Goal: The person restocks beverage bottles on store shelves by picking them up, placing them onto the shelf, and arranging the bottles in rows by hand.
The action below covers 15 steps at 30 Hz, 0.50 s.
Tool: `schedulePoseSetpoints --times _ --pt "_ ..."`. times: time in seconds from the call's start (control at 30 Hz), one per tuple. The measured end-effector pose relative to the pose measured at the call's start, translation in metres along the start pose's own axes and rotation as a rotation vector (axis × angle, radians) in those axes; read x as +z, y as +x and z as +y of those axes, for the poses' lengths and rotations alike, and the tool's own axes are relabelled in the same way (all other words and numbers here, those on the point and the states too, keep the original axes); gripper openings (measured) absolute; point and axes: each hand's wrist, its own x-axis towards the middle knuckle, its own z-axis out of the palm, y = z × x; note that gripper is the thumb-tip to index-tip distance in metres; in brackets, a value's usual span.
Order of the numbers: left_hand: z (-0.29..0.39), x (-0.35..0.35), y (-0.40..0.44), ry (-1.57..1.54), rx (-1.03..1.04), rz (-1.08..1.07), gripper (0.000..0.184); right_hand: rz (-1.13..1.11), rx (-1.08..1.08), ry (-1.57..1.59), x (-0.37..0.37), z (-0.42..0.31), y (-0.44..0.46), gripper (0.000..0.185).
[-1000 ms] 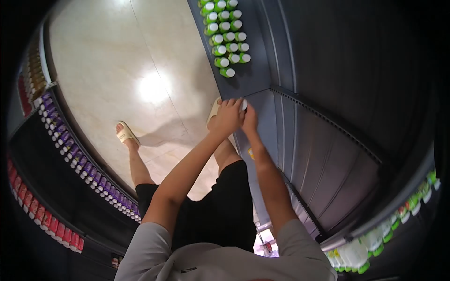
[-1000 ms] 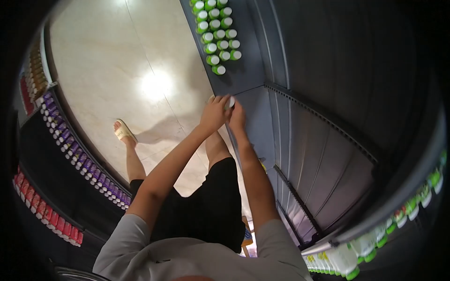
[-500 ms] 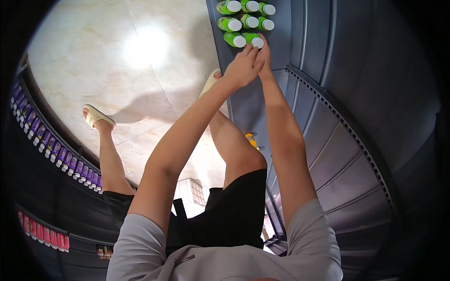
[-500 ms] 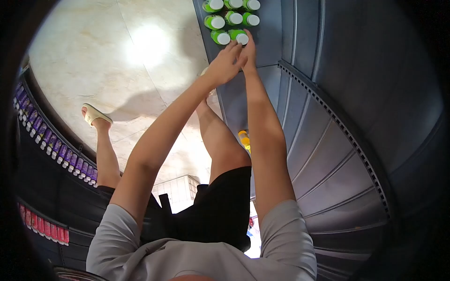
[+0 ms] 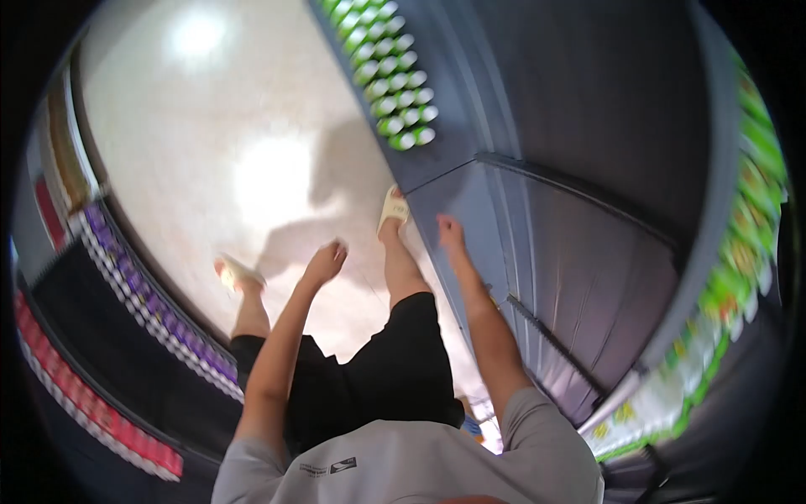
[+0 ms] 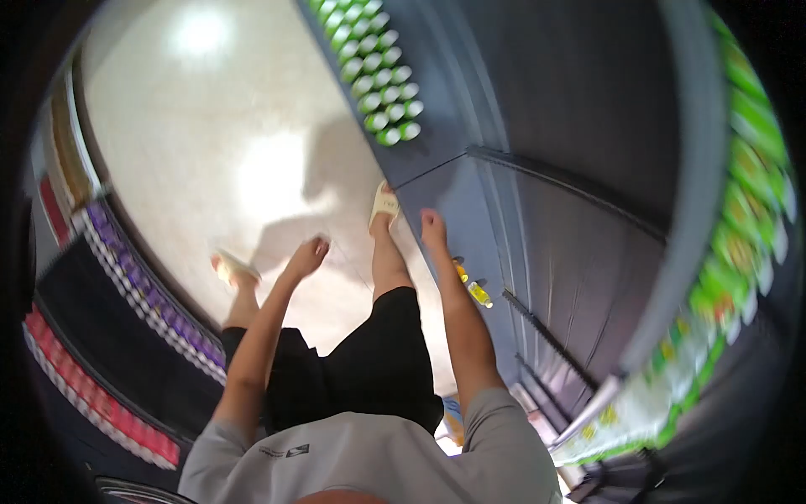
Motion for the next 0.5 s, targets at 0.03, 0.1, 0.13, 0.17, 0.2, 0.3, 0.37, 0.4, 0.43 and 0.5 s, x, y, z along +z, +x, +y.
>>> schedulePoseSetpoints --times 0.03,0.1,0.13,0.17,0.2,0.3,0.37,0.4,0.43,0.5 --pt "-0.003 -0.01 -0.023 -0.056 0.055 0.052 0.034 0.052 -0.17 -0.063 -0.011 0.005 -0.038 0.025" --pt "-0.003 -0.032 -0.047 0.013 0.063 0.047 0.037 0.032 -0.14 0.089 -0.028 -0.021 -0.131 0.022" --pt "0.013 -0.044 -0.054 -0.122 0.059 0.063 0.034 0.036 -0.058 0.173 -0.03 -0.046 -0.171 0.021" --pt "0.035 -0.053 -0.066 -0.298 -0.013 0.017 0.029 0.04 -0.056 0.215 -0.037 -0.086 -0.224 0.02" --pt "0.053 -0.06 -0.075 -0.404 0.035 -0.018 0.026 -0.022 -0.053 0.3 -0.044 -0.118 -0.259 0.02" --pt "0.16 -0.11 -0.134 -0.311 0.264 -0.192 0.026 -0.072 -0.302 0.346 -0.069 -0.191 -0.378 0.02" --pt "0.242 -0.136 -0.167 -0.268 0.427 -0.27 0.026 -0.013 -0.414 0.373 -0.098 -0.259 -0.455 0.018" --pt "0.271 -0.14 -0.17 -0.253 0.476 -0.304 0.025 -0.028 -0.348 0.403 -0.13 -0.299 -0.483 0.018" --pt "0.3 -0.139 -0.164 -0.237 0.524 -0.34 0.023 0.088 -0.551 0.322 -0.154 -0.318 -0.485 0.018" --pt "0.361 -0.129 -0.162 -0.395 0.711 -0.404 0.027 0.284 -0.897 0.199 -0.213 -0.355 -0.497 0.021"
